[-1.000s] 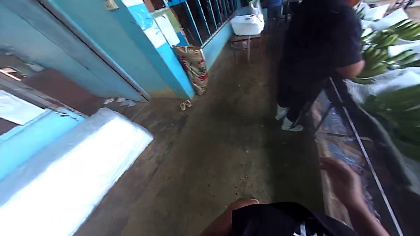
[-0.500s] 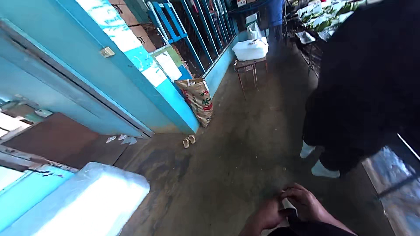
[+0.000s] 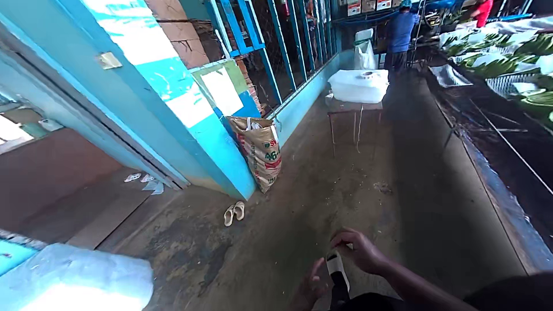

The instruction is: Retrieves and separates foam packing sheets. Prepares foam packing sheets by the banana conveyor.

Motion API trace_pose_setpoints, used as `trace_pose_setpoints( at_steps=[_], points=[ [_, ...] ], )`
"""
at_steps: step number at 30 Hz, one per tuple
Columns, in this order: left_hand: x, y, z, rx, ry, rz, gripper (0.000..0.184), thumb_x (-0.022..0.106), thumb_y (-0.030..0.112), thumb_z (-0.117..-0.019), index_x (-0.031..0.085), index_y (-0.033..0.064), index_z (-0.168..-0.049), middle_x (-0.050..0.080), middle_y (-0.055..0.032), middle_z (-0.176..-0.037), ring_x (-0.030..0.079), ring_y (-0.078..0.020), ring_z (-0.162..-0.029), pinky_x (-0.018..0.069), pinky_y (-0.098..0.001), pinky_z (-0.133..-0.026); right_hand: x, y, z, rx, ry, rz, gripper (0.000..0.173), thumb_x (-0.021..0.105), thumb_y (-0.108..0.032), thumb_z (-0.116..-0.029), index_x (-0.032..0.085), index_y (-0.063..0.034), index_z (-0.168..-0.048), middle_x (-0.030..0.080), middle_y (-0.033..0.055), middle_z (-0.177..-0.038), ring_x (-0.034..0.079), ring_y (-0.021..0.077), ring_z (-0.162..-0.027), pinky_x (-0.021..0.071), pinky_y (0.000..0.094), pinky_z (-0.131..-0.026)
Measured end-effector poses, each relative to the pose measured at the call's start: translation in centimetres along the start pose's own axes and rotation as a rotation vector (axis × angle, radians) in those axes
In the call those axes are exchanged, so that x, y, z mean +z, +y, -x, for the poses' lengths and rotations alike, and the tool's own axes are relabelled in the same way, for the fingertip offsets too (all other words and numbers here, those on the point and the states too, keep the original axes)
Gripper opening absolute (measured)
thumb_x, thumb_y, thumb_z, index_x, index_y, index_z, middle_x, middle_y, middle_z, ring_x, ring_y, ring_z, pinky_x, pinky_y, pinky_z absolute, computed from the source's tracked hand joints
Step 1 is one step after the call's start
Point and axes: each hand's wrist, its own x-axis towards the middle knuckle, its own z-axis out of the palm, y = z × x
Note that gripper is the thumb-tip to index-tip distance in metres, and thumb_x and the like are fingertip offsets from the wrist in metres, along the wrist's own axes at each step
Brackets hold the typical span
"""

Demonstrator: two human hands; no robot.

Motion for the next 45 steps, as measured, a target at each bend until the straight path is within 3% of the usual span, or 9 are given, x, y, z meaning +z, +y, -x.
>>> trace_pose_setpoints(
  at_steps=[7, 14, 18, 28, 32, 36, 39, 42, 45],
  points=[
    [-16.7, 10.0, -30.8, 0.108, 0.001, 0.016, 0.070, 0.061, 0.013, -0.1000, 0.026, 0.0029, -0.160, 0.041, -0.0278, -0.155, 0.060, -0.0371, -0.125, 0.0512, -0.0492, -0.101, -11.7, 8.5, -19.3, 0.110, 0.067, 0.067, 0.017, 0.061, -0.002, -0.0970, 0.075, 0.0020, -0.107, 0.063, 0.0218, -0.128, 0.066, 0.0213, -0.106, 0.0559, 0.0308, -0.091],
    [-19.3, 26.2, -55.7, 0.505, -0.358, -0.207, 0.062, 0.062, 0.011, -0.0995, 0.038, 0.0006, -0.156, 0.041, -0.0228, -0.157, 0.052, -0.0321, -0.136, 0.0451, -0.0433, -0.110, -31.7, 15.4, -31.5, 0.288, 0.497, 0.274, 0.025, 0.056, -0.003, -0.0980, 0.068, 0.0039, -0.119, 0.058, 0.0248, -0.135, 0.065, 0.0282, -0.112, 0.0565, 0.0388, -0.094],
    [-20.2, 29.0, -68.4, 0.586, -0.354, -0.161, 0.062, 0.065, 0.010, -0.0979, 0.040, -0.0029, -0.153, 0.040, -0.0240, -0.158, 0.042, -0.0318, -0.145, 0.0355, -0.0426, -0.119, -44.0, 22.5, -39.8, 0.385, 0.594, 0.325, 0.026, 0.058, -0.004, -0.1003, 0.065, 0.0047, -0.124, 0.058, 0.0258, -0.135, 0.066, 0.0285, -0.108, 0.0557, 0.0388, -0.092],
    [-31.6, 34.0, -94.7, 0.408, -0.115, -0.211, 0.065, 0.066, 0.014, -0.0971, 0.040, 0.0002, -0.155, 0.040, -0.0218, -0.159, 0.038, -0.0314, -0.148, 0.0322, -0.0452, -0.122, -80.1, 39.6, -75.1, 0.419, 0.662, 0.728, 0.052, 0.067, -0.013, -0.0958, 0.054, 0.0040, -0.143, 0.048, 0.0300, -0.150, 0.042, 0.0496, -0.141, 0.0322, 0.0669, -0.116],
    [-35.4, 37.2, -102.8, 0.343, -0.075, -0.390, 0.068, 0.068, 0.021, -0.0975, 0.039, 0.0066, -0.157, 0.032, -0.0195, -0.164, 0.034, -0.0329, -0.151, 0.0327, -0.0475, -0.120, -86.9, 41.9, -83.6, 0.573, 0.608, 0.841, 0.068, 0.070, -0.018, -0.0955, 0.040, 0.0069, -0.152, 0.034, 0.0321, -0.159, 0.025, 0.0493, -0.151, 0.0145, 0.0718, -0.120],
    [-37.8, 41.8, -112.7, 0.418, -0.023, -0.666, 0.072, 0.073, 0.025, -0.0934, 0.042, 0.0099, -0.157, 0.029, -0.0176, -0.166, 0.020, -0.0351, -0.156, 0.0118, -0.0577, -0.126, -89.7, 44.6, -85.5, 0.696, 0.529, 0.922, 0.072, 0.075, -0.022, -0.0930, 0.042, 0.0054, -0.151, 0.044, 0.0324, -0.152, 0.027, 0.0506, -0.150, 0.0051, 0.0747, -0.120],
    [-38.9, 43.7, -122.3, 0.548, 0.014, -0.819, 0.077, 0.074, 0.026, -0.0926, 0.038, 0.0106, -0.159, 0.022, -0.0175, -0.169, 0.009, -0.0370, -0.158, 0.0065, -0.0633, -0.124, -91.3, 45.7, -85.6, 0.659, 0.549, 0.994, 0.045, 0.073, -0.017, -0.0934, 0.063, 0.0016, -0.134, 0.060, 0.0284, -0.136, 0.041, 0.0486, -0.142, 0.0092, 0.0704, -0.121],
    [-38.8, 45.0, -130.4, 0.694, -0.009, -0.994, 0.092, 0.082, 0.027, -0.0859, 0.031, 0.0122, -0.162, 0.015, -0.0172, -0.171, 0.005, -0.0379, -0.158, 0.0027, -0.0698, -0.121, -91.4, 44.9, -84.1, 0.595, 0.681, 0.895, 0.039, 0.072, -0.014, -0.0933, 0.066, 0.0009, -0.128, 0.064, 0.0277, -0.128, 0.049, 0.0487, -0.134, 0.0166, 0.0674, -0.121],
    [-38.9, 46.8, -134.8, 0.786, -0.094, -1.086, 0.089, 0.083, 0.027, -0.0848, 0.037, 0.0158, -0.160, 0.030, -0.0146, -0.166, 0.021, -0.0375, -0.156, 0.0042, -0.0757, -0.118, -90.0, 42.0, -81.3, 0.506, 0.925, 0.730, 0.043, 0.071, -0.014, -0.0955, 0.062, 0.0037, -0.133, 0.062, 0.0282, -0.132, 0.050, 0.0475, -0.131, 0.0327, 0.0601, -0.116]
  ],
)
